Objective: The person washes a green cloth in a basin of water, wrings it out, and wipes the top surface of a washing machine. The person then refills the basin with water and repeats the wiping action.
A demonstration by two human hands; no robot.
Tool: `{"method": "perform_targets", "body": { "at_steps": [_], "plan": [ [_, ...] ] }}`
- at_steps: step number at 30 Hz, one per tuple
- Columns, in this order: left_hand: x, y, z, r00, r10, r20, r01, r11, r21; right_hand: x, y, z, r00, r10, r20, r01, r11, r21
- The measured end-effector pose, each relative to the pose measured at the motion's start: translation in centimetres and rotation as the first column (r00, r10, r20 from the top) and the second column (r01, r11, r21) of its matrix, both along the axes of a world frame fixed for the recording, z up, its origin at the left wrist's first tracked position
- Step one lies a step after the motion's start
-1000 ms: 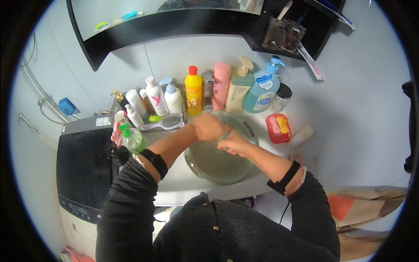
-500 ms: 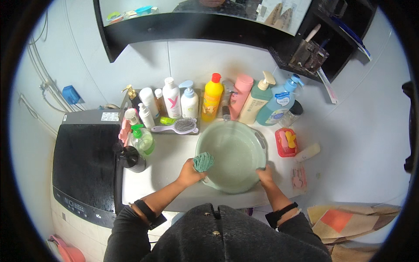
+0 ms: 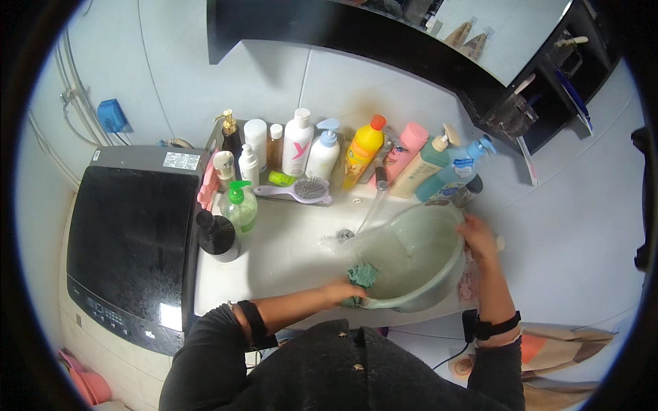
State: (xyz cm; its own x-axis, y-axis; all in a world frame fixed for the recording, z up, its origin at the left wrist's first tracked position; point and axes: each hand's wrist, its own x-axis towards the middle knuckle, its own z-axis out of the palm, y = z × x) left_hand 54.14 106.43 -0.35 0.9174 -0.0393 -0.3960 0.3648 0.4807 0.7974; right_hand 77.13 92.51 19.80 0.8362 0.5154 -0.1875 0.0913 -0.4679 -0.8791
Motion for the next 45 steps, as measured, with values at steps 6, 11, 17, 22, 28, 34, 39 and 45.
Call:
{"method": "perform_targets", "body": {
  "at_steps": [6, 11, 17, 22, 28, 34, 39, 45],
  "plan": [
    [1.5, -1.2, -0.1, 0.978, -0.199, -0.067, 0.153, 0.893, -0.423, -1.3, 6.7, 3.8, 0.973, 0.100, 0.206, -0.081, 0.992, -0.100],
    [3.6, -2.8, -0.1, 0.966, -0.255, -0.033, 0.195, 0.812, -0.550, -2.3, 9.1, 6.4, 0.955, 0.152, 0.255, -0.097, 0.972, -0.215],
    [3.4, -1.8, -1.5, 0.992, 0.098, 0.080, -0.113, 0.971, 0.211, 0.9, 0.4, 3.1, 0.961, 0.082, 0.265, -0.039, 0.985, -0.166],
    [2.1, 0.8, -1.0, 0.946, 0.204, 0.253, -0.324, 0.664, 0.674, 2.4, -7.4, -7.7, 0.944, 0.191, 0.269, -0.010, 0.833, -0.554],
    [3.0, 0.3, -0.2, 0.919, 0.342, 0.195, -0.375, 0.613, 0.695, -1.3, 1.4, -14.1, 0.983, -0.114, -0.147, 0.140, 0.973, 0.185],
    [1.4, 1.9, -1.6, 0.946, 0.325, -0.009, -0.285, 0.844, 0.455, -4.4, 15.0, -18.1, 0.344, 0.066, -0.937, 0.839, 0.426, 0.339],
    [-5.2, 5.3, -0.2, 0.939, 0.304, -0.164, -0.197, 0.861, 0.470, -2.9, 16.8, -19.9, 0.295, -0.011, -0.955, 0.887, 0.375, 0.269],
    [-10.8, 8.3, 1.1, 0.940, 0.340, -0.024, -0.309, 0.880, 0.360, -2.1, 17.0, -22.3, 0.245, -0.008, -0.969, 0.911, 0.344, 0.228]
  ]
}}
